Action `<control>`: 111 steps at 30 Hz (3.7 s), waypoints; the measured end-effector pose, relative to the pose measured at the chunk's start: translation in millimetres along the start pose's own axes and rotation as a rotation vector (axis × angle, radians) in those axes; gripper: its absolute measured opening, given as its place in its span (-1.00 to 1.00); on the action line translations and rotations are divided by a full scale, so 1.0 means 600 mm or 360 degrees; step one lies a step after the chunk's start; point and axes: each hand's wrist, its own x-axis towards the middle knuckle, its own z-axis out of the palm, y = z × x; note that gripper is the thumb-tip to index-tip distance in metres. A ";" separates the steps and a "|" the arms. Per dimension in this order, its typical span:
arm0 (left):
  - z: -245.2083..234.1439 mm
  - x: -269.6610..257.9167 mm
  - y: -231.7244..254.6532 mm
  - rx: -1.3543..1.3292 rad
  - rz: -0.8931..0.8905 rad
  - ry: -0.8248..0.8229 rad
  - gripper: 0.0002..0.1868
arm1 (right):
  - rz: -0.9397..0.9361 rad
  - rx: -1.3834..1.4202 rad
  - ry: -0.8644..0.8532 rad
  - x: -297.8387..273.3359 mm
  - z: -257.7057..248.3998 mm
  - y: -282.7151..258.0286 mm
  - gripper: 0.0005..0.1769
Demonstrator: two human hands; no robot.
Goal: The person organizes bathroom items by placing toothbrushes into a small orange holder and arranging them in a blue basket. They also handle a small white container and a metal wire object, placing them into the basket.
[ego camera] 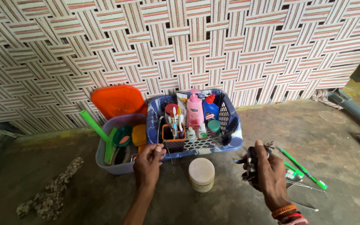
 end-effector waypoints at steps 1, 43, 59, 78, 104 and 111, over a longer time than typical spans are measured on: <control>0.002 0.011 -0.017 -0.0001 -0.0025 0.0022 -0.76 | 0.0009 0.0006 -0.0025 0.002 0.001 0.003 -0.28; 0.211 -0.266 0.167 0.0040 -0.0279 -0.0431 -0.66 | 0.0076 -0.2324 -0.0783 0.318 -0.192 0.291 -0.30; 0.179 -0.218 0.111 0.0127 0.0152 -0.0338 -0.64 | -0.0127 -0.1059 -0.1001 0.129 -0.136 0.027 -0.64; 0.135 -0.177 0.076 0.0159 -0.0049 -0.0641 -0.76 | -0.1116 -0.0793 -0.0335 0.007 -0.062 -0.045 -0.74; 0.131 -0.214 0.177 0.0511 0.0829 -0.0565 -0.86 | -0.1914 -0.1021 -0.0211 -0.033 -0.007 -0.011 -0.75; 0.107 -0.195 0.175 0.0098 0.0464 -0.0526 -0.85 | -0.0943 -0.0933 -0.0089 -0.028 -0.014 -0.052 -0.66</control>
